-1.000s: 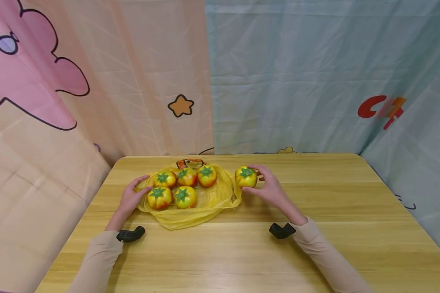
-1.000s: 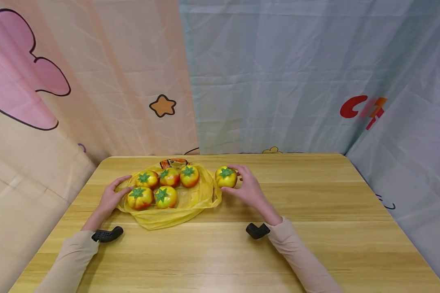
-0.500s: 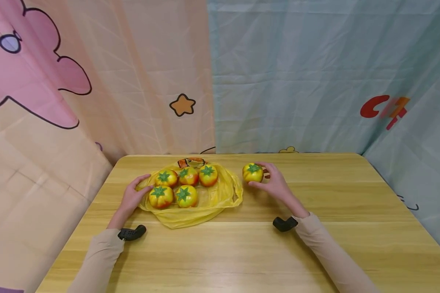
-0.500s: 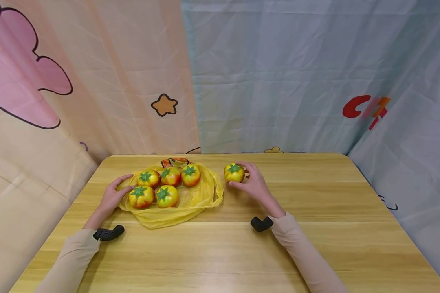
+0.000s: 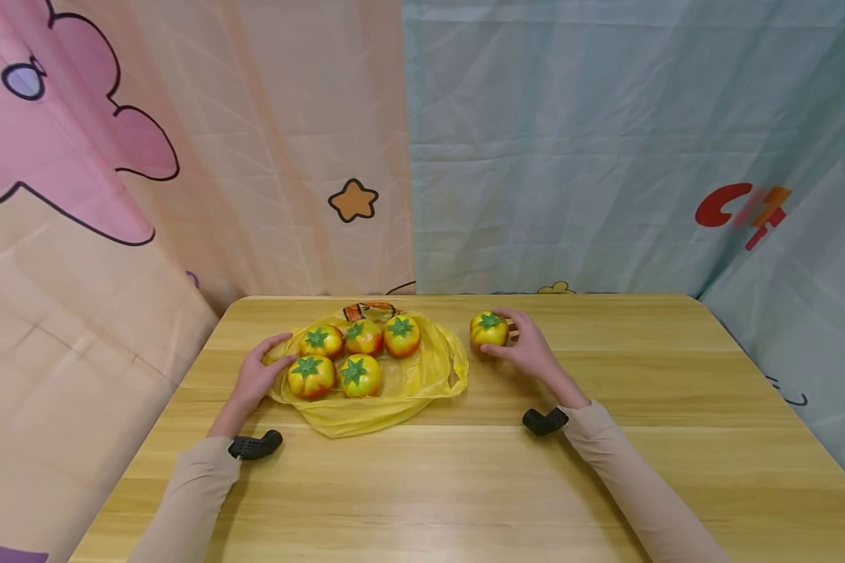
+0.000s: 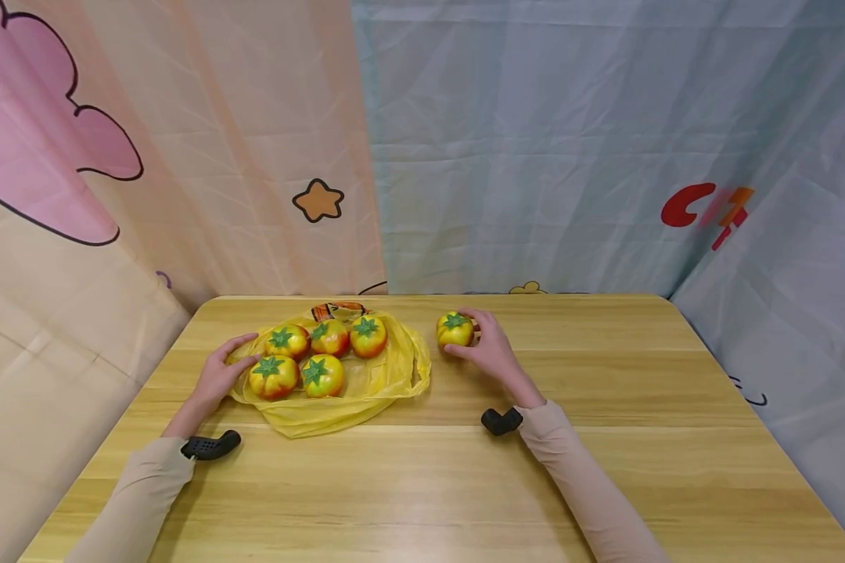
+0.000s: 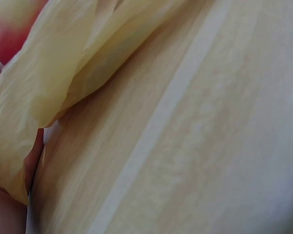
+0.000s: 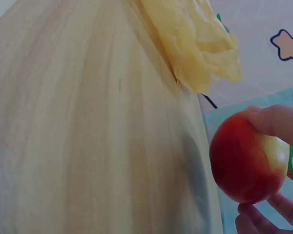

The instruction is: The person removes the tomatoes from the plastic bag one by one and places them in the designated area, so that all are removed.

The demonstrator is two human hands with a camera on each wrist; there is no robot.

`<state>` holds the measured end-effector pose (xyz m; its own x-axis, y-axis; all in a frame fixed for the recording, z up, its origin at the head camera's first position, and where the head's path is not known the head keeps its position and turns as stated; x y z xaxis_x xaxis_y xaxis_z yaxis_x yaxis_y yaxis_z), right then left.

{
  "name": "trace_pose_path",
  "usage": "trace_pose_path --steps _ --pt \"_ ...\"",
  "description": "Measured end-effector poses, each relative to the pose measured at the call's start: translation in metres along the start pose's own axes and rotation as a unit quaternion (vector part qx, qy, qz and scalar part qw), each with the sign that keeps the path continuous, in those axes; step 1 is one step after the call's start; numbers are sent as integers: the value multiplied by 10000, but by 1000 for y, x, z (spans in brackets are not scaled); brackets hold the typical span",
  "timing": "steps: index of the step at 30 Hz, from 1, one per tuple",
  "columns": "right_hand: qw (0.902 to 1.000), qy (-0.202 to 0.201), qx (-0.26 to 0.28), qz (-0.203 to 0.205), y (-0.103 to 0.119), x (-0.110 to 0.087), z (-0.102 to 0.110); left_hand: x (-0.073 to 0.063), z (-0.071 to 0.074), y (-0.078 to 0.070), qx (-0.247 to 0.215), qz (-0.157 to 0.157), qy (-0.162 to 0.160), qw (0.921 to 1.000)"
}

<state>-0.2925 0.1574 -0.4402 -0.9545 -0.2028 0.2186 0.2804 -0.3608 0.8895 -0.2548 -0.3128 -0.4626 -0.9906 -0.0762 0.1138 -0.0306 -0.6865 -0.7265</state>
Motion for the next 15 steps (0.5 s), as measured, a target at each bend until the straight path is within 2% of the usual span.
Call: trace_pose_path --steps 15 --pt "10000 -15 21 -17 -11 7 -3 0 -1 1 -63 46 17 10000"
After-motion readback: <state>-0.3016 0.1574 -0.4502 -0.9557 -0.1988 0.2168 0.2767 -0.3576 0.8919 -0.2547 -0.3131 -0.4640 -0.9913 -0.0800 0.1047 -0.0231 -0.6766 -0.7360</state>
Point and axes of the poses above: each hand's wrist, its own x-axis towards the middle knuckle, its own z-axis out of the back of the hand, y = z × x, the point moved 1 cm from there along x, towards the middle knuckle, and after that the axes turned 14 degrees about x, right-handed, at the moved point
